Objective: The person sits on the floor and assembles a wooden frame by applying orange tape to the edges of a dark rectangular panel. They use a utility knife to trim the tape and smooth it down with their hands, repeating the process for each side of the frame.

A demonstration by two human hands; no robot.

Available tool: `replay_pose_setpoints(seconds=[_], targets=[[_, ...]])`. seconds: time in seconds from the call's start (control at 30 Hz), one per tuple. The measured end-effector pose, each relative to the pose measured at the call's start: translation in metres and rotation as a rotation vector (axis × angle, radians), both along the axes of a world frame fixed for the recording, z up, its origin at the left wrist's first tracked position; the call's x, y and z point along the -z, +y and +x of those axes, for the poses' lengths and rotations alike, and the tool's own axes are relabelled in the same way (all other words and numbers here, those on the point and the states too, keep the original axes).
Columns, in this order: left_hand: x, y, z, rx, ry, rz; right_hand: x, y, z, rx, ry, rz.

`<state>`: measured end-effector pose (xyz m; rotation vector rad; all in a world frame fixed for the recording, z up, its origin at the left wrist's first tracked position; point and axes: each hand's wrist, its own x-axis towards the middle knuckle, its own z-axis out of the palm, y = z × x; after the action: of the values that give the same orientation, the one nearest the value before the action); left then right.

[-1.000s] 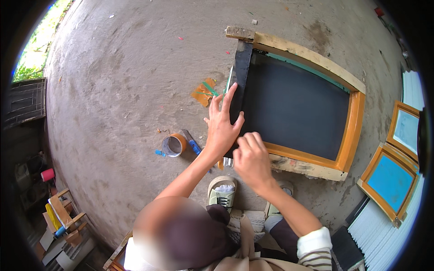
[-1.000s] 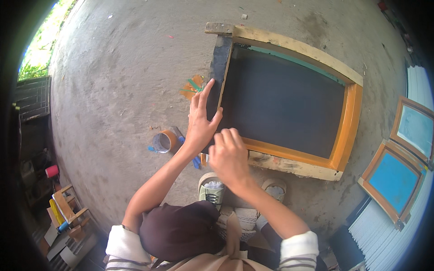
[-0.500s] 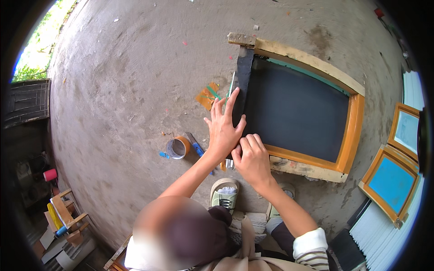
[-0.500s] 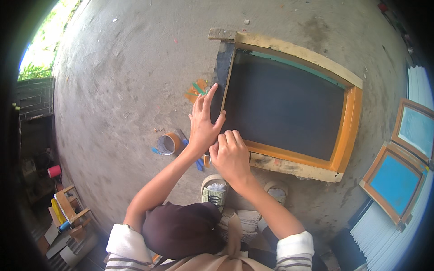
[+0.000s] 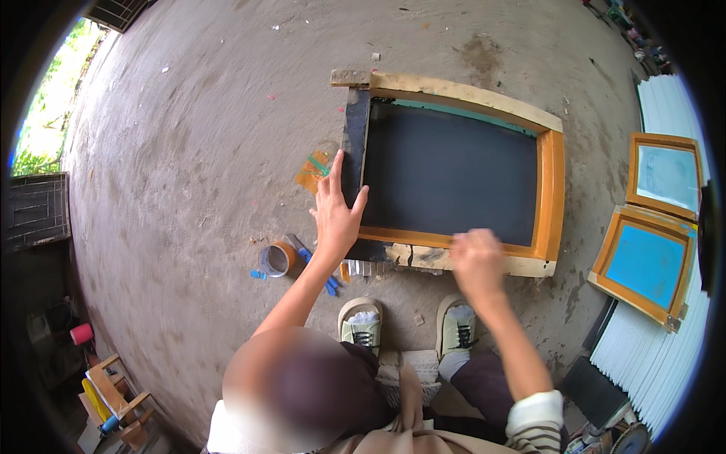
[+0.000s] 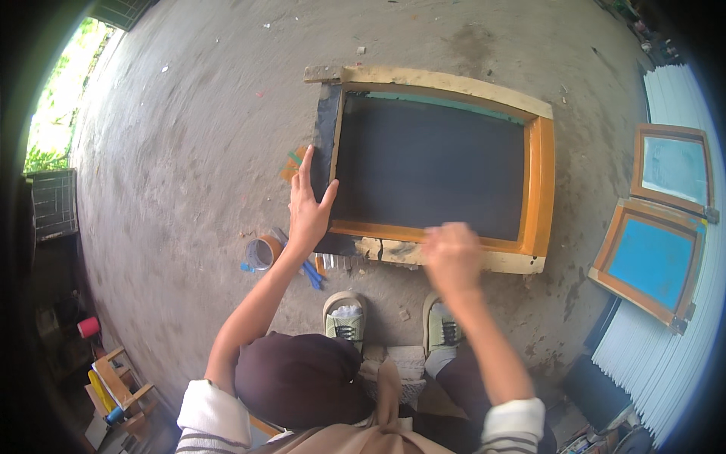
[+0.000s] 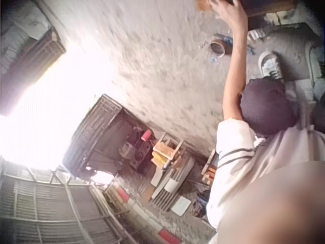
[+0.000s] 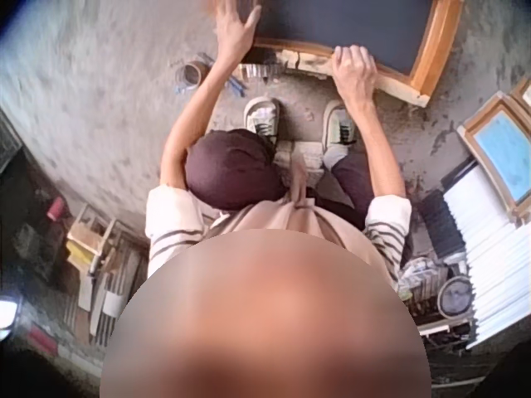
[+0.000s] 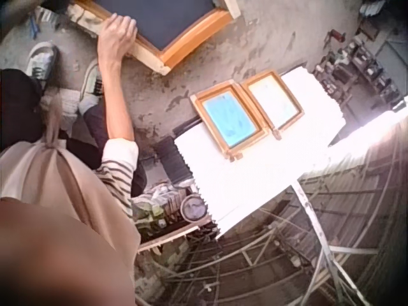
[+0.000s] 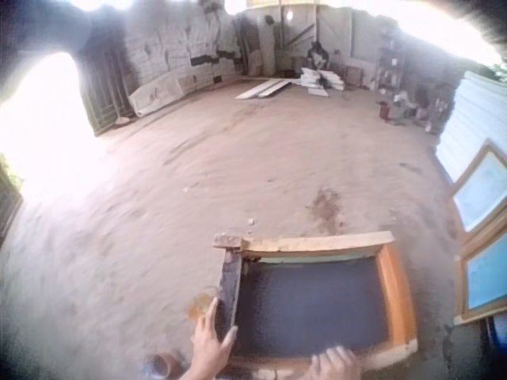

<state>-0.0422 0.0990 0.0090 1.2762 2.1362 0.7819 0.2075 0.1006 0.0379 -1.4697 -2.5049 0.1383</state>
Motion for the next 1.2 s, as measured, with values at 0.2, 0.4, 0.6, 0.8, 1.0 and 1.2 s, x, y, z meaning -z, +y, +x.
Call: replay_pose_setpoints(seconds=[0.2, 0.4, 0.6, 0.8, 1.0, 1.2], targets=[[0.001, 0.004, 0.006, 0.032, -0.002, 0.042, 0.012, -0.019, -0.118, -0.118, 0.335, -0.088], [0.005, -0.001, -0.001, 0.034, 0.202, -0.071, 0.016, 0.001, 0.014, -0.161, 0.109, 0.062], [0.004, 0.001, 0.002, 0.025, 0.162, -0.072, -0.017, 0.014, 0.138, -0.110, -0.052, -0.043], [0.003, 0.003, 0.003, 0.022, 0.186, -0.054, -0.031, 0.019, 0.127, 0.097, -0.090, -0.325], [0.006, 0.000, 0.002, 0.042, 0.203, -0.023, -0.062, 0.081, 0.131, 0.136, -0.076, -0.911], [0.006, 0.001, 0.004, 0.052, 0.240, -0.017, -0.036, 0.060, 0.126, -0.084, -0.239, -0.483]])
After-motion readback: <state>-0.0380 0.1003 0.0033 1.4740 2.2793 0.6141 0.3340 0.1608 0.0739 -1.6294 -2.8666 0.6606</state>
